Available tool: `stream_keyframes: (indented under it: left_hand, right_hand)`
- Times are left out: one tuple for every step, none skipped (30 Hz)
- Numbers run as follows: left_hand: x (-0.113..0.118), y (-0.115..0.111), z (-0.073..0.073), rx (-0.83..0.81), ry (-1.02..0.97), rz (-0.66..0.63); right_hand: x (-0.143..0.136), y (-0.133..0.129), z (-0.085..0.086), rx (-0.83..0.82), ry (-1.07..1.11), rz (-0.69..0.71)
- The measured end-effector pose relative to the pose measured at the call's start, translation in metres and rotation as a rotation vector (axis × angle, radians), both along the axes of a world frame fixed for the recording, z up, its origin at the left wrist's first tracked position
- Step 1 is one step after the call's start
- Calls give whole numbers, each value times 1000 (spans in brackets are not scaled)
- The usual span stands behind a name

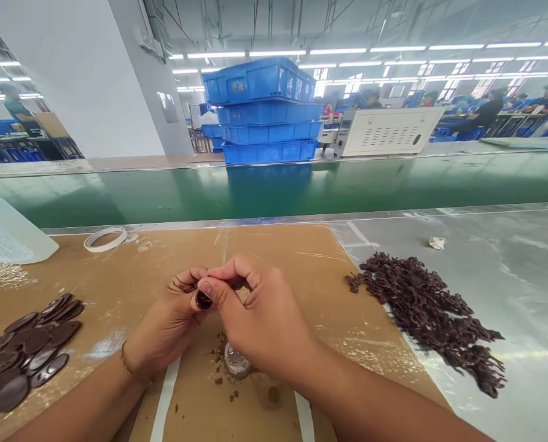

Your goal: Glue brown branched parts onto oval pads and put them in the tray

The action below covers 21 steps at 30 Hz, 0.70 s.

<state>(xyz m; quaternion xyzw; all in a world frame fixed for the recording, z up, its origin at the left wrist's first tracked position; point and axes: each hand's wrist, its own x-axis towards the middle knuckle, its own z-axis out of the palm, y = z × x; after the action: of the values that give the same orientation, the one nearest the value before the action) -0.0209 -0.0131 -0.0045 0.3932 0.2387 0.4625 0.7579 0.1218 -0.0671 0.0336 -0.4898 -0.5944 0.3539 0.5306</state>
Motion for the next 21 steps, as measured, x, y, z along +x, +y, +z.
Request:
stream_keyframes:
  left_hand:
    - [0, 0, 0, 2, -2, -2]
    - [1, -1, 0, 3, -4, -5]
    - [1, -1, 0, 7, -9, -8]
    - [1, -1, 1, 12, -14, -12]
    - [1, -2, 1, 19, -16, -15]
    - [1, -2, 1, 25, -18, -17]
    - [1, -2, 0, 31, -17, -17]
    - [2, -2, 0, 36, -12, -19]
    - [2, -2, -1, 41, -6, -22]
    - [2, -2, -2, 44, 0, -25]
    - [2, -2, -3, 48, 5, -29]
    - [2, -2, -3, 51, 5, -30]
    - [2, -2, -3, 52, 5, -31]
    - [2, -2, -3, 52, 2, -31]
    - [2, -2, -3, 51, 1, -29]
    - [2, -3, -2, 52, 2, -29]
    - [2, -3, -2, 54, 6, -29]
    - [2, -4, -1, 57, 11, -31]
    - [2, -4, 0, 60, 14, -29]
    - [2, -5, 1, 63, 17, -28]
    - [2, -5, 1, 66, 19, -28]
  right_hand:
    - [0, -1, 0, 3, 0, -4]
    - [0, -2, -1, 7, 1, -7]
    - [0, -3, -1, 12, 5, -9]
    - [0, -3, -1, 13, 9, -11]
    - [0, -4, -2, 16, 15, -11]
    - [0, -4, -2, 19, 21, -11]
    - [0, -4, -2, 25, 29, -12]
    - [0, -4, -2, 35, 37, -13]
    - [0, -4, -2, 44, 44, -12]
    - [0, -5, -3, 53, 49, -12]
    - [1, -5, -3, 60, 52, -12]
    - [1, -6, -3, 62, 54, -11]
    - [1, -6, -3, 59, 54, -10]
    - [2, -7, -3, 55, 56, -9]
    - [2, -7, -3, 52, 59, -9]
    - [2, -7, -4, 50, 65, -6]
    - [2, -8, -4, 48, 73, -1]
    - [2, -8, -4, 49, 82, 6]
    - [2, -8, -5, 51, 91, 17]
    - [2, -8, -5, 48, 97, 28]
    - [2, -8, -5, 44, 101, 35]
